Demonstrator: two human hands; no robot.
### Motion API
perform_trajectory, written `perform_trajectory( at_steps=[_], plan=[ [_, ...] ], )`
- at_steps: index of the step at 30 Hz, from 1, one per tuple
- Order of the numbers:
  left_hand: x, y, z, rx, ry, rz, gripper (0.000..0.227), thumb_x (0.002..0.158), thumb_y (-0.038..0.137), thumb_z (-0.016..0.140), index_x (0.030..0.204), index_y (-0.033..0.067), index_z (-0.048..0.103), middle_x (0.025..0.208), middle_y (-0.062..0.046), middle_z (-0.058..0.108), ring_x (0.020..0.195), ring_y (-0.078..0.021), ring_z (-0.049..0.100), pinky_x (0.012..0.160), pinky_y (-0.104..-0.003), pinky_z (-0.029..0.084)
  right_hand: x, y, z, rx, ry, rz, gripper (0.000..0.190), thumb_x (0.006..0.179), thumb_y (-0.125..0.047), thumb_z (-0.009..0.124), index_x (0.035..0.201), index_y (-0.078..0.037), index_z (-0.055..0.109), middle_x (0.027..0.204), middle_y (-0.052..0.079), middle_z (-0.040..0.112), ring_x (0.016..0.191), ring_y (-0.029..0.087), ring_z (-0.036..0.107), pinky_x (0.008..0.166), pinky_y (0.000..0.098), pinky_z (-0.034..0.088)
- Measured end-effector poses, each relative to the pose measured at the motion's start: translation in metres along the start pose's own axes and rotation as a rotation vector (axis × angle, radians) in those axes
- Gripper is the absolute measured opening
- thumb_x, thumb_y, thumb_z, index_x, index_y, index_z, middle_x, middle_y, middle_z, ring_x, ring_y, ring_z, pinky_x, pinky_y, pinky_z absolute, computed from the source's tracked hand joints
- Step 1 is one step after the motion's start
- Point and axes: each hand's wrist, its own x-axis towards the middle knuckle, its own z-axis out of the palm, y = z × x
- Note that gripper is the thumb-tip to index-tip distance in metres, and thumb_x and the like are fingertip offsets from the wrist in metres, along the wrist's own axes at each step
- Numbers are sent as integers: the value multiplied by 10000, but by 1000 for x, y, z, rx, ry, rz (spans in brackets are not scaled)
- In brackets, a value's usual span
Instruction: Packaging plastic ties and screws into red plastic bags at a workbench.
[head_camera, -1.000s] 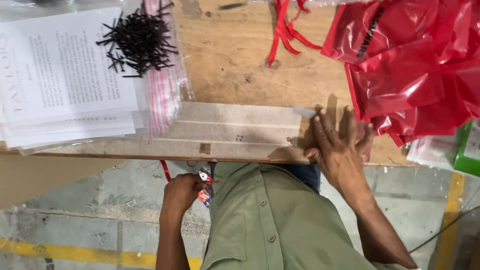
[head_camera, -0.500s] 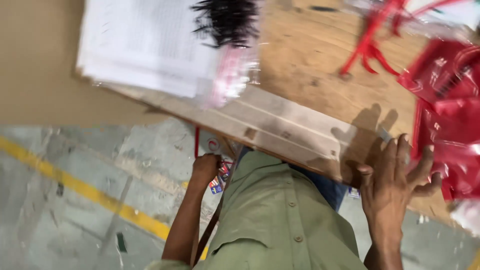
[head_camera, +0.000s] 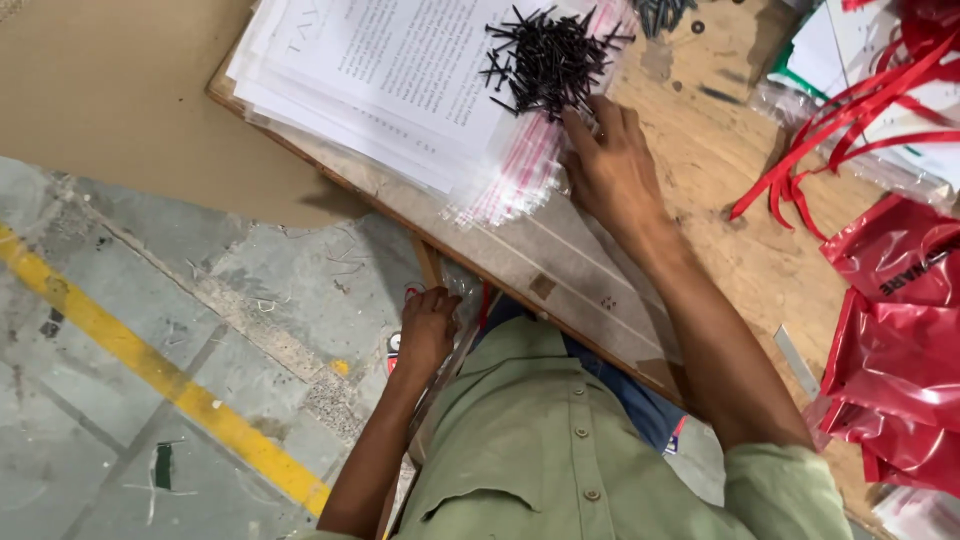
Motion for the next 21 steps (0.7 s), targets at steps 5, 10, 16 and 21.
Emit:
perform_trajectory(
  at_steps=[5, 10, 16, 21],
  plan=[
    [-5, -6, -1, -72, 43, -46, 426, 749, 27, 738, 1173, 72, 726, 1292, -150, 624, 1159, -389, 563, 1002, -501, 445, 24, 7, 22, -85, -36, 45, 363, 990, -5, 673, 1343, 79, 661, 1223, 251, 610, 1045, 367, 579, 876, 480, 555],
    [-2, -8, -1, -79, 15, -42, 400, 759, 24, 725, 1158, 59, 728, 1300, -154, 628, 1172, -390, 566, 1008, -500, 450, 14, -1, -8, -29, -81, 22, 275, 928, 23, 696, 1198, 77, 695, 1164, 239, 605, 1048, 384, 576, 876, 476, 541],
    [14, 20, -16, -115, -14, 31, 373, 758, 20, 709, 1129, 41, 736, 1227, -151, 663, 1127, -387, 596, 971, -475, 487, -33, 11, -32, -2, -34, 50, 344, 864, 28, 743, 1207, 35, 716, 1156, 214, 604, 1055, 382, 571, 878, 456, 529],
    [16, 48, -40, -185, -111, 101, 255, 781, 63, 728, 1036, 53, 749, 1094, -131, 714, 1025, -359, 661, 882, -446, 539, -81, 17, -54, 14, -33, 140, 356, 869, 31, 761, 1223, 6, 731, 1151, 180, 624, 1068, 366, 571, 919, 456, 529]
  ],
)
